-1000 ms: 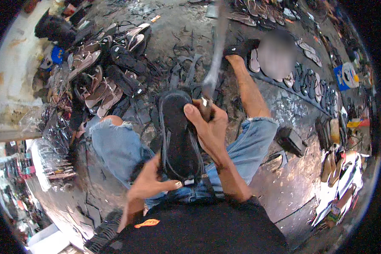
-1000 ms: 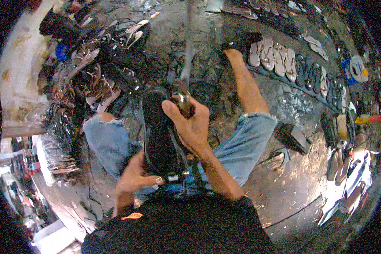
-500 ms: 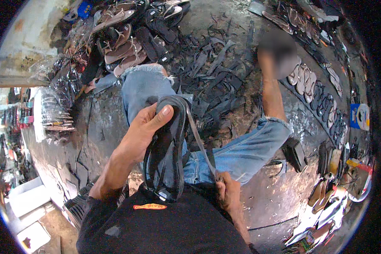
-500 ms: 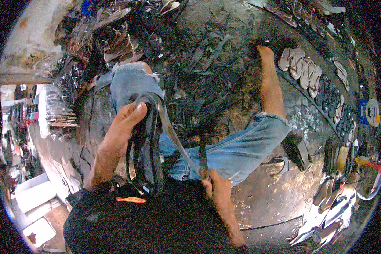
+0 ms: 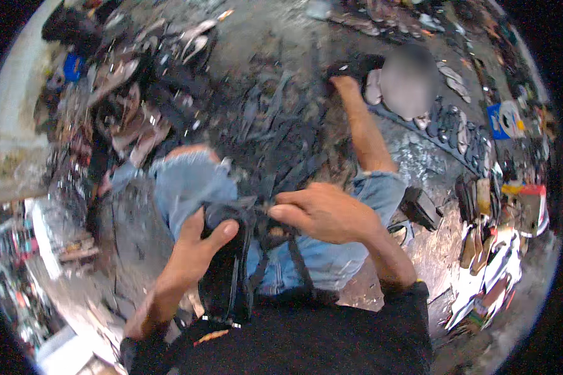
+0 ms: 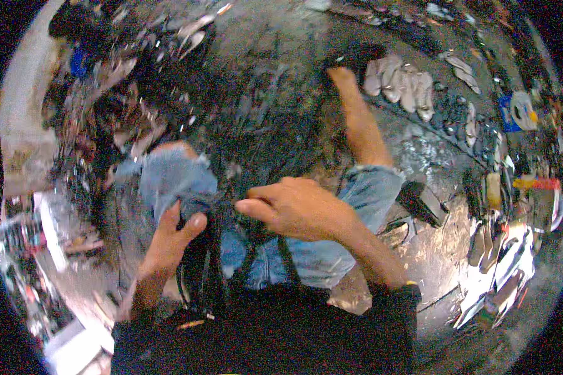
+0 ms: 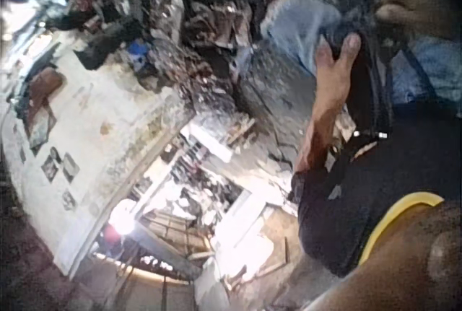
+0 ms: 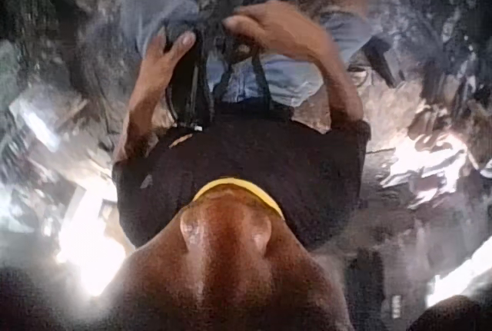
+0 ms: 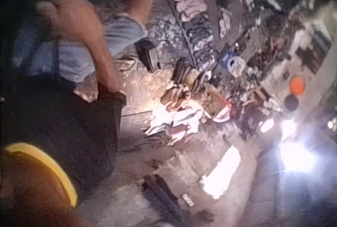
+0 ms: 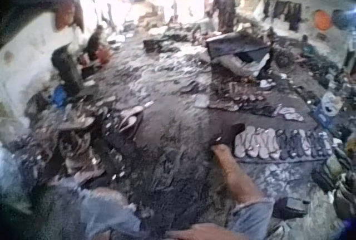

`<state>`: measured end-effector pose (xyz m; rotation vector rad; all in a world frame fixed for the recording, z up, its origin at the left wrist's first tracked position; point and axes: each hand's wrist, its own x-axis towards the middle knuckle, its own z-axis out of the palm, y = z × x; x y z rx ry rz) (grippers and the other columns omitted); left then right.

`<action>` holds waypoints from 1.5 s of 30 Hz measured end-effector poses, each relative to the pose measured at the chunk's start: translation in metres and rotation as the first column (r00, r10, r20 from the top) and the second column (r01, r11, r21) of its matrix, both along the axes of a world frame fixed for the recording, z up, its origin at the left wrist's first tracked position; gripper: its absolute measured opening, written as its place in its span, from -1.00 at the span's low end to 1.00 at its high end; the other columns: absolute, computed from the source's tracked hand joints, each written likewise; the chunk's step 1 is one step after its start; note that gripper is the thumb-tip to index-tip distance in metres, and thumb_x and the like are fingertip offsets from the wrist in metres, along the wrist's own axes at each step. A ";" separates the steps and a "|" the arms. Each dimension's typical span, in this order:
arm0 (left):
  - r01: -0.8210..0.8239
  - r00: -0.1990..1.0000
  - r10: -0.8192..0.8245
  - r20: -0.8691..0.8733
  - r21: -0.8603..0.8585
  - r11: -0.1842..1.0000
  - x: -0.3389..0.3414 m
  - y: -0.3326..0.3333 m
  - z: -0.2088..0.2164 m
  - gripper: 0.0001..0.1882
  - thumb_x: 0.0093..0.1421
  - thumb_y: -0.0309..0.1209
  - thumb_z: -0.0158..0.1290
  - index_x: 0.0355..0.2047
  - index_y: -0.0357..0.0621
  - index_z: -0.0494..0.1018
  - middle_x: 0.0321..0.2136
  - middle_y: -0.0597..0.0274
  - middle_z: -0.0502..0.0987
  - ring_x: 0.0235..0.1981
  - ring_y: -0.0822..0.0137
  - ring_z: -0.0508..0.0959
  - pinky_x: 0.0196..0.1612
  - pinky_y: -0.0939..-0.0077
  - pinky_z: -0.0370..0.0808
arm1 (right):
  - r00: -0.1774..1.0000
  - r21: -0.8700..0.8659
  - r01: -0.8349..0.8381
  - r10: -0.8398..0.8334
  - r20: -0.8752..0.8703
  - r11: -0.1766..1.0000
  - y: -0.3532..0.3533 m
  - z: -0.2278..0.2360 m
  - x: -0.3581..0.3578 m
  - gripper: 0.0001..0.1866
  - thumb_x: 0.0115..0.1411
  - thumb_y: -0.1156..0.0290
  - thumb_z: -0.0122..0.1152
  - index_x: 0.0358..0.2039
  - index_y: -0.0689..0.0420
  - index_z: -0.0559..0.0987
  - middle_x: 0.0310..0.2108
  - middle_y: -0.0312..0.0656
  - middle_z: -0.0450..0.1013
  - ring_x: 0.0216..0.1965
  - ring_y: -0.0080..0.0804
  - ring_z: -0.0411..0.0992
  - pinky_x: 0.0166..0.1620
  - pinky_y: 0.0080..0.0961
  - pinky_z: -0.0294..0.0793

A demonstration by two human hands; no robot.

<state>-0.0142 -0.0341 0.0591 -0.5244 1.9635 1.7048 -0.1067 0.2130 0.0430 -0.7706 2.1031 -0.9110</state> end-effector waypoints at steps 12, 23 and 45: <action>-0.392 0.701 0.249 -0.668 -0.071 0.917 -0.045 -0.022 0.039 -0.60 0.33 -0.26 0.13 0.04 -0.30 0.46 -0.11 0.11 0.60 -0.16 0.20 0.58 0.00 0.27 0.53 | 0.734 -0.613 0.577 -0.672 0.099 0.539 0.018 -0.088 -0.015 -0.57 0.51 0.09 -0.22 -0.37 0.14 0.42 -0.62 -0.42 0.24 -0.66 -0.57 0.21 -0.53 -0.53 0.31; -0.403 0.795 0.606 0.043 0.784 0.473 -0.027 0.057 -0.012 -0.75 0.32 -0.33 0.17 -0.03 -0.12 0.54 -0.12 0.21 0.66 -0.10 0.31 0.66 -0.01 0.30 0.65 | 0.598 -0.455 0.722 -0.801 0.030 0.522 0.030 -0.061 0.134 -0.63 0.43 0.04 -0.04 -0.16 0.10 0.49 -0.63 -0.12 0.40 -0.63 -0.23 0.43 -0.53 -0.30 0.35; -0.348 0.918 0.397 0.016 0.515 0.783 0.021 0.029 -0.049 -0.45 0.06 -0.60 0.32 0.06 -0.42 0.39 -0.09 0.04 0.60 -0.10 0.25 0.64 -0.03 0.35 0.62 | 0.876 -0.296 0.462 -0.482 0.008 0.836 0.006 -0.070 0.098 -0.71 0.39 0.15 0.05 -0.27 0.14 0.47 -0.61 0.13 0.39 -0.49 0.21 0.45 -0.44 0.04 0.32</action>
